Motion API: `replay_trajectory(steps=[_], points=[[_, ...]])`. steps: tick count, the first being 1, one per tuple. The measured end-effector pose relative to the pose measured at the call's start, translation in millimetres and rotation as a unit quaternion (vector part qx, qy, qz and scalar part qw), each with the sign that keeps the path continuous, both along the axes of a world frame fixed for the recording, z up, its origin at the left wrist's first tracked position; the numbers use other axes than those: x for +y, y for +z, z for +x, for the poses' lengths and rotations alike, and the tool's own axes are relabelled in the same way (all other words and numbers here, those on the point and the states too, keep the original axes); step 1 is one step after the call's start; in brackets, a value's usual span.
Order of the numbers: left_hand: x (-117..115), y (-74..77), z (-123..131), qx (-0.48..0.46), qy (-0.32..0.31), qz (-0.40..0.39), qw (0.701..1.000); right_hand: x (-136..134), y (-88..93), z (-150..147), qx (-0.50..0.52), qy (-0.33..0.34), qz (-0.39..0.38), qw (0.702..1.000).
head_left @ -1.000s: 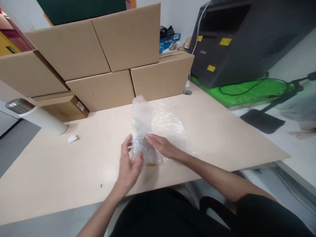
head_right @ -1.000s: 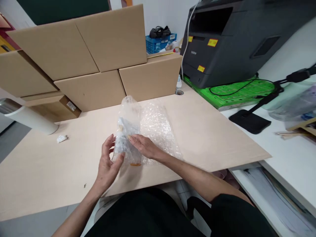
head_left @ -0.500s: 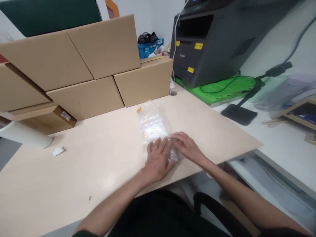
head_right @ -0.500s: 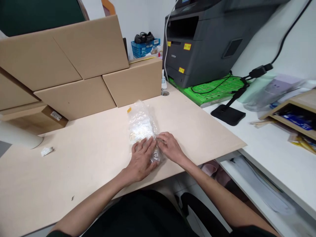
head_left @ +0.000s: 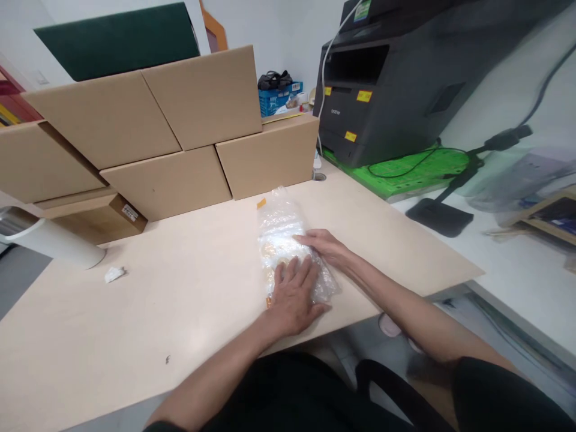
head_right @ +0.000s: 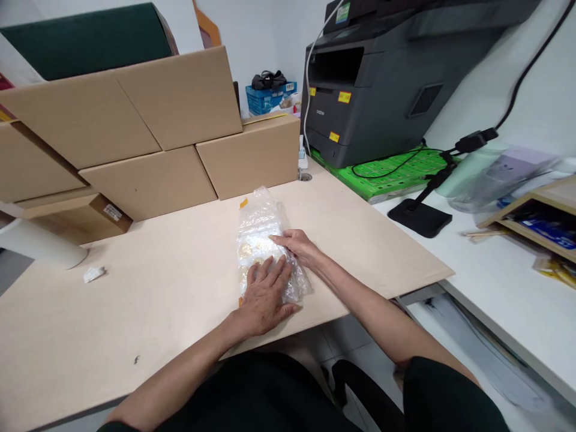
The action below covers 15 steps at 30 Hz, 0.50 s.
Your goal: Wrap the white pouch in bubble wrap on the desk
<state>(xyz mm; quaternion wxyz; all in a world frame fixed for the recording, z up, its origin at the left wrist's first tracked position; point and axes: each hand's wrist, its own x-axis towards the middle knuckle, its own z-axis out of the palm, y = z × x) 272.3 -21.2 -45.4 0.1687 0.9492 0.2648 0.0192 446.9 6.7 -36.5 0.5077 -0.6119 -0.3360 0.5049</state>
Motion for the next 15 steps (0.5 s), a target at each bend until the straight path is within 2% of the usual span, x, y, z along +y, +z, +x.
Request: replay_trajectory(steps=[2, 4, 7, 12, 14, 15], points=[[-2, 0.2, -3, -0.005, 0.003, -0.004, 1.0, 0, 1.6, -5, 0.015, 0.01, 0.01, 1.0], [-2, 4.8, -7, -0.01, -0.009, -0.024, 1.0, -1, 2.2, -11, 0.004, -0.018, 0.031, 0.999], [9, 22.5, -21, -0.054, -0.017, -0.053, 0.997, -5, 5.3, -22, 0.014, -0.024, 0.063, 0.998], [61, 62.9, -69, -0.184, 0.129, 0.019, 0.974, -25, 31.4, -36, 0.103, 0.141, 0.093, 0.98], [80, 72.5, -93, -0.23, 0.146, -0.015, 0.962, -31, 46.4, -43, 0.113, 0.177, 0.096, 0.973], [86, 74.6, -104, -0.25, 0.133, -0.076, 0.956, -32, 53.0, -46, 0.113, 0.178, 0.101, 0.972]])
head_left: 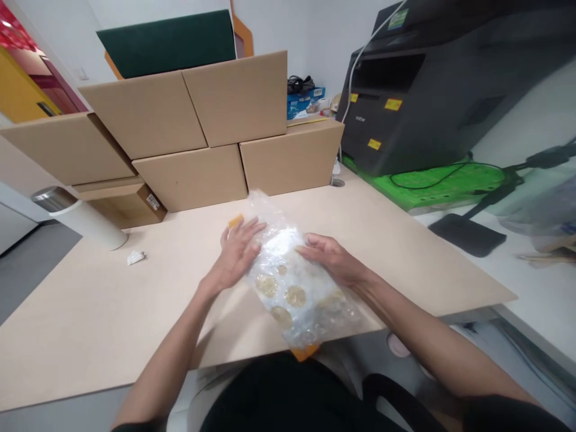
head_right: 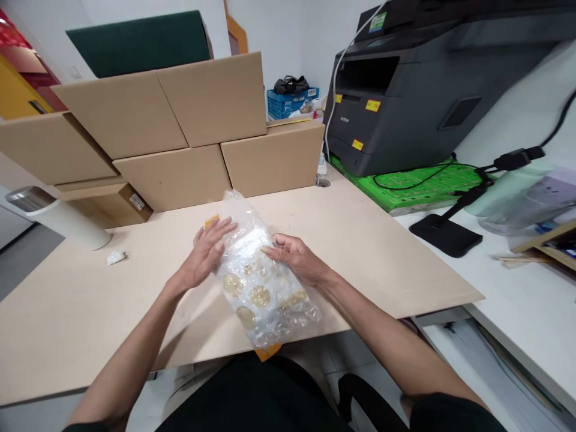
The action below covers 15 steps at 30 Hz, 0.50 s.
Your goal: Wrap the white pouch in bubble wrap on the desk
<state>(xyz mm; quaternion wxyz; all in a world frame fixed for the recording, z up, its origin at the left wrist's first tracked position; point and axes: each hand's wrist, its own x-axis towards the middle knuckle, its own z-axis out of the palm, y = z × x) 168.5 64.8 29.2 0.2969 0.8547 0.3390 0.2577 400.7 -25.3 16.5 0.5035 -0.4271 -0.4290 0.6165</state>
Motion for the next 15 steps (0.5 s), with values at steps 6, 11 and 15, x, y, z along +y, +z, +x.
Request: replay_trajectory(steps=[6, 11, 15], points=[[-3, -17.6, -25, -0.256, -0.017, -0.356, 0.899, 27, 4.6, -25, -0.031, -0.067, 0.064, 0.995], [4, -41.2, -13, -0.393, 0.142, -0.384, 0.823, 70, -28.0, -43, -0.119, -0.168, 0.047, 0.977], [29, -65.9, -3, -0.395, 0.246, -0.339, 0.818, 102, -55.1, -47, -0.243, -0.21, 0.043, 0.946]])
